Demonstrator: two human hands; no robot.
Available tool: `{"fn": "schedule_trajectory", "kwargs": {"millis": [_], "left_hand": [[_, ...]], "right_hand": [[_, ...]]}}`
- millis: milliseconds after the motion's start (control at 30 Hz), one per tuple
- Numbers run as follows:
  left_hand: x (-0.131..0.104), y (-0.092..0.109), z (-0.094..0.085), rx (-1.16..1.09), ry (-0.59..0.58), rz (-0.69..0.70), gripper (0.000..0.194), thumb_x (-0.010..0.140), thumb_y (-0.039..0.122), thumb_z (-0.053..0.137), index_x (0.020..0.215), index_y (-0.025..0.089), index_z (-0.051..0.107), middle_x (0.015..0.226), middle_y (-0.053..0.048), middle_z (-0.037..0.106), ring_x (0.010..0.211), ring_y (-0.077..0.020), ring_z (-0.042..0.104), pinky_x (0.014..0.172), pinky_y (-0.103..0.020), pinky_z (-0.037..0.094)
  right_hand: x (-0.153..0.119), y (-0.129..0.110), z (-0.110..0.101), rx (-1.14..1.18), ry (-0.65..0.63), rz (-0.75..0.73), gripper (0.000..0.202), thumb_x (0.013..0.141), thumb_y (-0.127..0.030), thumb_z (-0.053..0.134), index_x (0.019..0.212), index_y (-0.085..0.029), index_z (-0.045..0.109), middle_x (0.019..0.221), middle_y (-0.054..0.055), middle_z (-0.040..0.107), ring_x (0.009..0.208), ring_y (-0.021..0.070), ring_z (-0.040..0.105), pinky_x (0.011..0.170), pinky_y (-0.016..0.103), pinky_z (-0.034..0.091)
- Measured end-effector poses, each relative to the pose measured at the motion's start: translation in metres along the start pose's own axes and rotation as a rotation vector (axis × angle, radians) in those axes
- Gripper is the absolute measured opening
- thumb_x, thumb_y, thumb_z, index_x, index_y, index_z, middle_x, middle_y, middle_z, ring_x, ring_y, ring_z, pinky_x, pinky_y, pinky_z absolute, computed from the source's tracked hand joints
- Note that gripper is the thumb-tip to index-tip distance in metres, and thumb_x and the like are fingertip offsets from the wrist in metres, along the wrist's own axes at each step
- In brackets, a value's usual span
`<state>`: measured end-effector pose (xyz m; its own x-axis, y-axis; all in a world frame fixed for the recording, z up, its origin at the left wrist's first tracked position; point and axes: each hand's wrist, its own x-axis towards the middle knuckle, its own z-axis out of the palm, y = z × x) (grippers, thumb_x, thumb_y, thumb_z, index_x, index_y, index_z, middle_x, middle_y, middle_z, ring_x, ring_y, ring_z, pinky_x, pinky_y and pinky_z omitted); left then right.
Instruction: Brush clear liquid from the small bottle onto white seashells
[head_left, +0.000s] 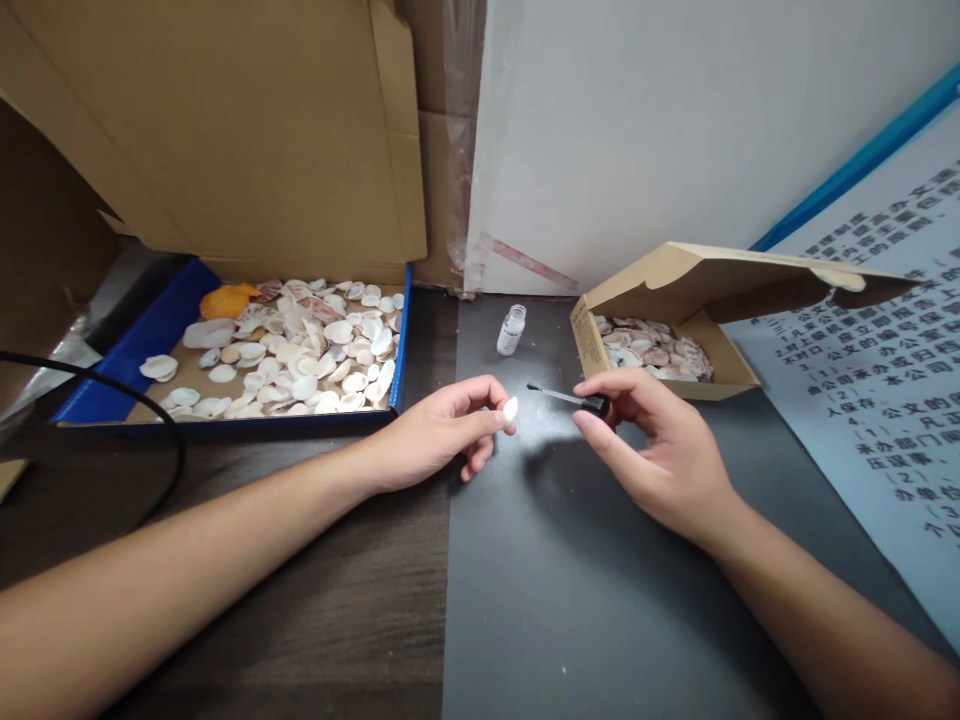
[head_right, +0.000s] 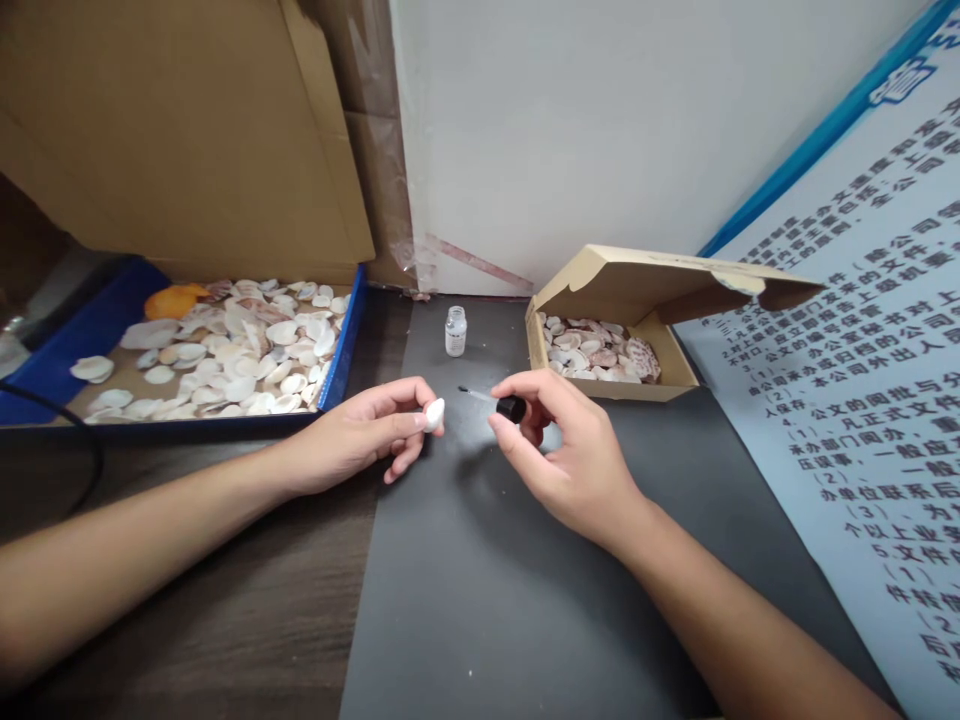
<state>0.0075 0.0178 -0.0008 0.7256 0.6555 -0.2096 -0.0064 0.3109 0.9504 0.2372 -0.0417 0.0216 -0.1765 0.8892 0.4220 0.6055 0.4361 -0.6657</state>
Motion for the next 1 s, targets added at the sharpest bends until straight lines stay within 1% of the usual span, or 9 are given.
{"fn": "schedule_trajectory", "kwargs": {"millis": [100,200,333,467,567,633,767,933,1000], "left_hand": [[0.0010,0.0000,0.0007,-0.030,0.026,0.025,0.016,0.093,0.031,0.060,0.091,0.019,0.051,0.072,0.005,0.058,0.049,-0.0045,0.049,0.044,-0.016,0.042],[0.0019,0.0001,0.0014,-0.051,0.040,0.032,0.014,0.091,0.027,0.060,0.092,0.020,0.049,0.087,0.003,0.060,0.050,-0.0035,0.051,0.042,-0.016,0.042],[0.0013,0.0004,0.0013,-0.043,0.037,0.032,0.014,0.091,0.028,0.061,0.092,0.019,0.050,0.086,0.003,0.060,0.050,-0.0037,0.051,0.043,-0.016,0.043],[0.0002,-0.0001,0.0006,-0.011,0.013,0.019,0.016,0.092,0.033,0.060,0.089,0.019,0.051,0.063,0.006,0.055,0.048,-0.0061,0.048,0.045,-0.017,0.043],[-0.0001,-0.0004,0.0003,0.021,0.001,0.010,0.018,0.094,0.036,0.058,0.088,0.019,0.053,0.053,0.007,0.050,0.047,-0.0071,0.046,0.046,-0.017,0.042],[0.0001,-0.0005,0.0003,0.022,0.006,0.011,0.020,0.093,0.037,0.059,0.088,0.019,0.053,0.054,0.007,0.051,0.047,-0.0072,0.046,0.046,-0.017,0.042],[0.0005,0.0003,0.0008,0.002,0.022,0.014,0.019,0.091,0.036,0.061,0.089,0.020,0.052,0.063,0.006,0.053,0.048,-0.0068,0.047,0.045,-0.018,0.042],[-0.0001,0.0020,0.0020,-0.012,0.014,0.019,0.017,0.092,0.033,0.060,0.088,0.019,0.051,0.069,0.006,0.054,0.048,-0.0047,0.047,0.044,-0.017,0.043],[-0.0001,0.0020,0.0021,-0.022,0.017,0.023,0.017,0.092,0.032,0.060,0.089,0.019,0.051,0.075,0.005,0.056,0.049,-0.0045,0.048,0.044,-0.017,0.043]], "right_hand": [[0.0002,0.0005,0.0001,0.036,-0.022,-0.027,0.015,0.092,-0.019,0.063,0.106,-0.025,0.061,0.083,-0.001,0.062,0.066,0.0126,0.056,0.062,0.025,0.048],[-0.0001,0.0008,0.0003,0.009,-0.039,-0.030,0.016,0.092,-0.019,0.064,0.106,-0.024,0.062,0.083,-0.001,0.061,0.064,0.0115,0.055,0.063,0.025,0.047],[-0.0006,0.0006,-0.0003,0.018,0.004,-0.010,0.016,0.093,-0.018,0.062,0.107,-0.024,0.061,0.082,-0.002,0.059,0.064,0.0110,0.054,0.062,0.024,0.047],[-0.0006,0.0004,-0.0001,0.042,-0.060,-0.039,0.016,0.093,-0.018,0.063,0.107,-0.024,0.062,0.079,-0.003,0.058,0.064,0.0111,0.054,0.062,0.024,0.047],[0.0004,0.0013,0.0006,0.000,-0.032,-0.020,0.016,0.093,-0.019,0.064,0.107,-0.024,0.062,0.081,-0.002,0.058,0.064,0.0113,0.053,0.063,0.025,0.046],[0.0006,0.0014,0.0004,0.019,-0.013,-0.022,0.016,0.093,-0.019,0.064,0.108,-0.024,0.062,0.084,-0.001,0.059,0.065,0.0116,0.053,0.062,0.026,0.046],[-0.0006,0.0010,-0.0001,0.050,-0.058,-0.055,0.017,0.093,-0.018,0.064,0.109,-0.025,0.062,0.081,-0.002,0.057,0.065,0.0118,0.053,0.062,0.025,0.046],[-0.0005,0.0019,0.0002,0.011,0.018,-0.013,0.018,0.094,-0.018,0.063,0.110,-0.024,0.062,0.082,-0.001,0.056,0.066,0.0127,0.053,0.064,0.028,0.047],[-0.0001,0.0017,0.0003,0.038,-0.015,-0.039,0.018,0.094,-0.018,0.063,0.110,-0.025,0.062,0.083,0.000,0.057,0.067,0.0130,0.053,0.063,0.027,0.047]]}}
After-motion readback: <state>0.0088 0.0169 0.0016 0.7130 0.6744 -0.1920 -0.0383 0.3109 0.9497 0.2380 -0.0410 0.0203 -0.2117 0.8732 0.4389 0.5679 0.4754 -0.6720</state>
